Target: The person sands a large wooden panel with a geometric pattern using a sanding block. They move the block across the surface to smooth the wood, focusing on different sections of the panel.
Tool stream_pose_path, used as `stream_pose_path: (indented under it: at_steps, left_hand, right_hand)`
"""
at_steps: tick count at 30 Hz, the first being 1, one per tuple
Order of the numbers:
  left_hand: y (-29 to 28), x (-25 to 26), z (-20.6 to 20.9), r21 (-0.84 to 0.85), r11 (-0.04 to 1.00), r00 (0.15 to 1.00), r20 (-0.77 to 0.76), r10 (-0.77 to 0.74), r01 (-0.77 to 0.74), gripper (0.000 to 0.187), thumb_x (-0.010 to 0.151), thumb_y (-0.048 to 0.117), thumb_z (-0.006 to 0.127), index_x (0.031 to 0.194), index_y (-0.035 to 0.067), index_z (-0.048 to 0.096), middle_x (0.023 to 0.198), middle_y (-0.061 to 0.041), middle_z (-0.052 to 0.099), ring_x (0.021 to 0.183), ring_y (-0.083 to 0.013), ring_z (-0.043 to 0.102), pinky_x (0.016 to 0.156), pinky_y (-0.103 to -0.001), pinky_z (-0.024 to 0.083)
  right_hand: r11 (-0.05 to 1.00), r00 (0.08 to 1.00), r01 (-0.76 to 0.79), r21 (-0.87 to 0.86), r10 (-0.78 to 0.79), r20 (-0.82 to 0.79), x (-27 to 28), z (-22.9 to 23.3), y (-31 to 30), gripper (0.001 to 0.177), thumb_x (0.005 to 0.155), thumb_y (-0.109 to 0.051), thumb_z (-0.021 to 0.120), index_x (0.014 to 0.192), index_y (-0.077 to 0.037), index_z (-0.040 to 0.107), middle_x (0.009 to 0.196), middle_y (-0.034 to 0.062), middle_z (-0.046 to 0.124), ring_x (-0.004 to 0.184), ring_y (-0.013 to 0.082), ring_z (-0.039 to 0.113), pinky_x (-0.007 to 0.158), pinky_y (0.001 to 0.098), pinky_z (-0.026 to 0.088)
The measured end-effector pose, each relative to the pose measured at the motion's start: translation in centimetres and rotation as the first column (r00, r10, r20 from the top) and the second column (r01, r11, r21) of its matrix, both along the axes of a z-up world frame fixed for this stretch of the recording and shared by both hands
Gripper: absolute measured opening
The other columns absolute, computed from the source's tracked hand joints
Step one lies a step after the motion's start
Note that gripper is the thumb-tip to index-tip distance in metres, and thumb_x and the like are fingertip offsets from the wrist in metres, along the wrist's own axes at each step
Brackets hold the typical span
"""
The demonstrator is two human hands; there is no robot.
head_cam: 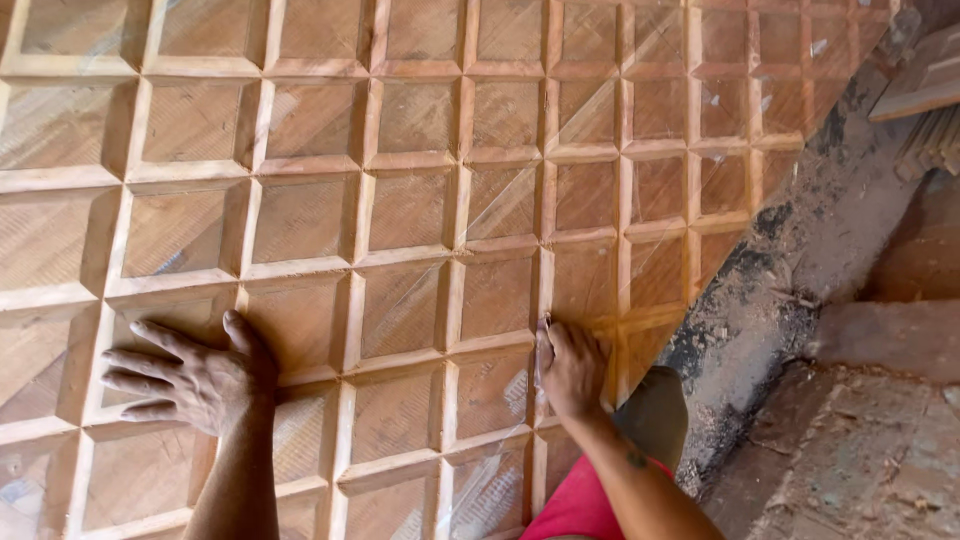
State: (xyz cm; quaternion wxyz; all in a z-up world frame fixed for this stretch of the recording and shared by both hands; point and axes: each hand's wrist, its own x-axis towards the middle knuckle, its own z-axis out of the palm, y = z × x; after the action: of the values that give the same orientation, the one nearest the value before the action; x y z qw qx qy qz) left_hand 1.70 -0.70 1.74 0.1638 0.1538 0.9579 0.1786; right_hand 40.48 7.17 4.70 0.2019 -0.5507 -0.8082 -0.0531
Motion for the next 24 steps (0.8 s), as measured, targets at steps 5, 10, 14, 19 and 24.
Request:
stream_pose_path:
  at_steps: [5,10,14,19,24]
  left_hand:
    - [0.2,-0.3,-0.3,0.004,1.0,0.999,-0.025,-0.02,0.02,0.104,0.096,0.074,0.043,0.172,0.013,0.008,0.174,-0.03,-0.004,0.161,-0.0486,-0.008,0.123,-0.078,-0.003]
    - [0.5,-0.3,-0.4,0.029,1.0,0.999,-0.036,0.001,0.001,0.103,0.094,0.073,0.043,0.172,0.014,0.009,0.174,-0.029,-0.003,0.161,-0.0481,-0.005,0.123,-0.078,-0.002]
    - [0.1,-0.3,-0.7,0.036,0.999,0.999,-0.047,0.003,-0.001,0.103,0.096,0.077,0.04,0.172,0.014,0.01,0.174,-0.029,-0.002,0.161,-0.0489,-0.004,0.123,-0.078,-0.002]
    - [0.1,-0.1,-1.4,0.06,0.998,0.997,-0.082,-0.011,0.016,0.102,0.1,0.076,0.042,0.173,0.013,0.011,0.174,-0.031,-0.001,0.16,-0.0509,-0.004,0.122,-0.079,-0.002]
    - [0.4,-0.6,-1.5,0.045,0.998,0.996,-0.087,-0.029,0.033,0.103,0.097,0.072,0.047,0.172,0.011,0.012,0.174,-0.031,-0.001,0.16,-0.051,-0.004,0.122,-0.078,-0.001]
  right_hand:
    - [0.994,0.994,0.107,0.02,-0.107,0.023,-1.5,-1.3,7.8,0.007,0.095,-0.019,0.069,0.095,-0.011,0.07,0.088,0.0135,0.072,0.082,0.0356,0.067,0.075,0.0471,0.053]
    - [0.999,0.999,0.021,-0.037,-0.02,0.039,1.1,-1.8,1.5,0.006,0.095,-0.017,0.067,0.096,-0.012,0.069,0.089,0.0134,0.073,0.082,0.031,0.069,0.075,0.0456,0.054]
    - [0.993,0.996,0.077,-0.084,-0.073,0.049,0.3,-3.2,6.8,0.011,0.104,-0.021,0.065,0.1,-0.012,0.071,0.089,0.0126,0.075,0.077,0.0266,0.07,0.074,0.041,0.056]
    - [0.999,0.998,0.051,0.003,-0.051,0.039,-0.4,-1.7,6.0,0.012,0.097,-0.02,0.066,0.098,-0.01,0.073,0.085,0.0137,0.073,0.074,0.0295,0.07,0.07,0.0441,0.055]
    - [0.998,0.998,-0.057,0.006,0.056,0.023,0.4,-0.7,3.2,0.012,0.097,-0.02,0.065,0.092,-0.011,0.07,0.086,0.0137,0.074,0.072,0.0295,0.069,0.066,0.049,0.051]
